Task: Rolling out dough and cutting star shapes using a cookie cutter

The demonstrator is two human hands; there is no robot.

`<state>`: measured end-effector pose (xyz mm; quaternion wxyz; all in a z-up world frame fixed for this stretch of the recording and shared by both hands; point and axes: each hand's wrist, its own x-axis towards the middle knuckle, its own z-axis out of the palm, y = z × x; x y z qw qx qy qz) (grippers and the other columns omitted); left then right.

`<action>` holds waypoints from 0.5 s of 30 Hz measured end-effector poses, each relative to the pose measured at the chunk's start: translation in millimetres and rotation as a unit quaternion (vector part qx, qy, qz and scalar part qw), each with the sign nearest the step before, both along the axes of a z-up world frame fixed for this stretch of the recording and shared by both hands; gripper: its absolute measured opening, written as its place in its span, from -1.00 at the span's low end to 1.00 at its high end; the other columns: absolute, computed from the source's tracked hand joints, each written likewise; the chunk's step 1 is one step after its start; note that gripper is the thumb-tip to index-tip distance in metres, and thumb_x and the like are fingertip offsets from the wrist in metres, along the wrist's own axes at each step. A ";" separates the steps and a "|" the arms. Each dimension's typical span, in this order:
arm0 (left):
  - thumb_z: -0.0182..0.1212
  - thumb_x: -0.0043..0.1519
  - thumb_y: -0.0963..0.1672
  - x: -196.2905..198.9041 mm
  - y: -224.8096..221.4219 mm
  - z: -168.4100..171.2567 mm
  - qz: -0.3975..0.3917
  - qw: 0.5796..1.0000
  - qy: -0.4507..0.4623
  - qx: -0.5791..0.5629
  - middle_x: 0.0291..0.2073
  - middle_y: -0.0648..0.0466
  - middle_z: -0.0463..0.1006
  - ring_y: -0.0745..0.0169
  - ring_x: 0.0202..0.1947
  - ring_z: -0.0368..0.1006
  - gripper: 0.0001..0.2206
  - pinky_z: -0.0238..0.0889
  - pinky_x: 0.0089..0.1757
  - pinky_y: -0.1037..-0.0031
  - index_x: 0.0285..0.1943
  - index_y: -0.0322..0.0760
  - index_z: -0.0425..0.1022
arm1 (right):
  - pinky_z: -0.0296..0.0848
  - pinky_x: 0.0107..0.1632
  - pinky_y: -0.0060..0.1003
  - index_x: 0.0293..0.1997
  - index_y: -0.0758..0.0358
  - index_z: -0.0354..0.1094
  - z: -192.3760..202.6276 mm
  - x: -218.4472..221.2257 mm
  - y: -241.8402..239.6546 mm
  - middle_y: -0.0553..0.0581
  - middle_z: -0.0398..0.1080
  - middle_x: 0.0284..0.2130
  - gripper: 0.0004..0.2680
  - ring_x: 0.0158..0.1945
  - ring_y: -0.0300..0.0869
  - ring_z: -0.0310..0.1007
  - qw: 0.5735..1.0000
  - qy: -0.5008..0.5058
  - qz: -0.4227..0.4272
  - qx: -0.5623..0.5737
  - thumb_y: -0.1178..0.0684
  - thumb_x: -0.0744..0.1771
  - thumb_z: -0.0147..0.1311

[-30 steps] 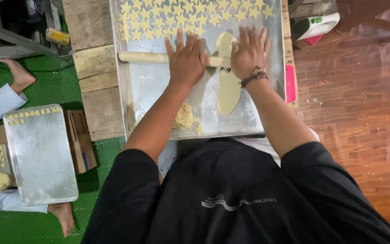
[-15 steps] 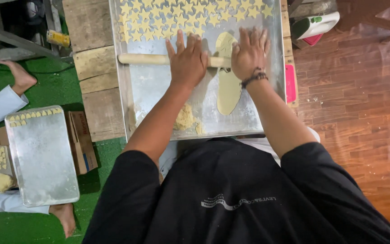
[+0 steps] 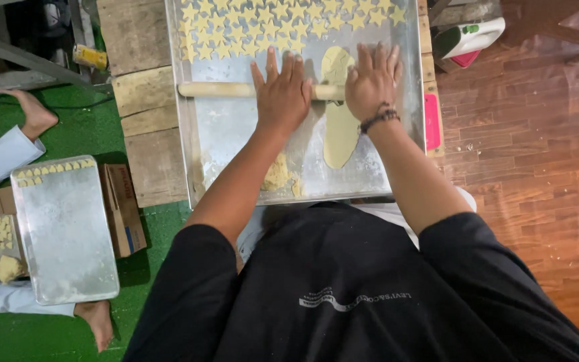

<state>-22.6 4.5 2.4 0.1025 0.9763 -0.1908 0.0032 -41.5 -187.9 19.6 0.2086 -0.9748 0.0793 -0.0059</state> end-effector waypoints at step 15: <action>-0.26 0.44 0.16 -12.7 13.2 -11.1 -0.047 0.999 -0.014 -0.013 0.49 -0.09 0.19 -0.38 0.52 -0.31 -0.40 -0.49 0.33 -0.35 0.54 -0.18 0.17 | -0.36 0.42 0.24 0.45 0.11 0.02 -9.0 -20.0 1.1 0.39 -0.15 0.42 -0.58 0.46 0.29 -0.38 1.000 -0.005 -0.001 -0.019 -0.12 0.41 -0.45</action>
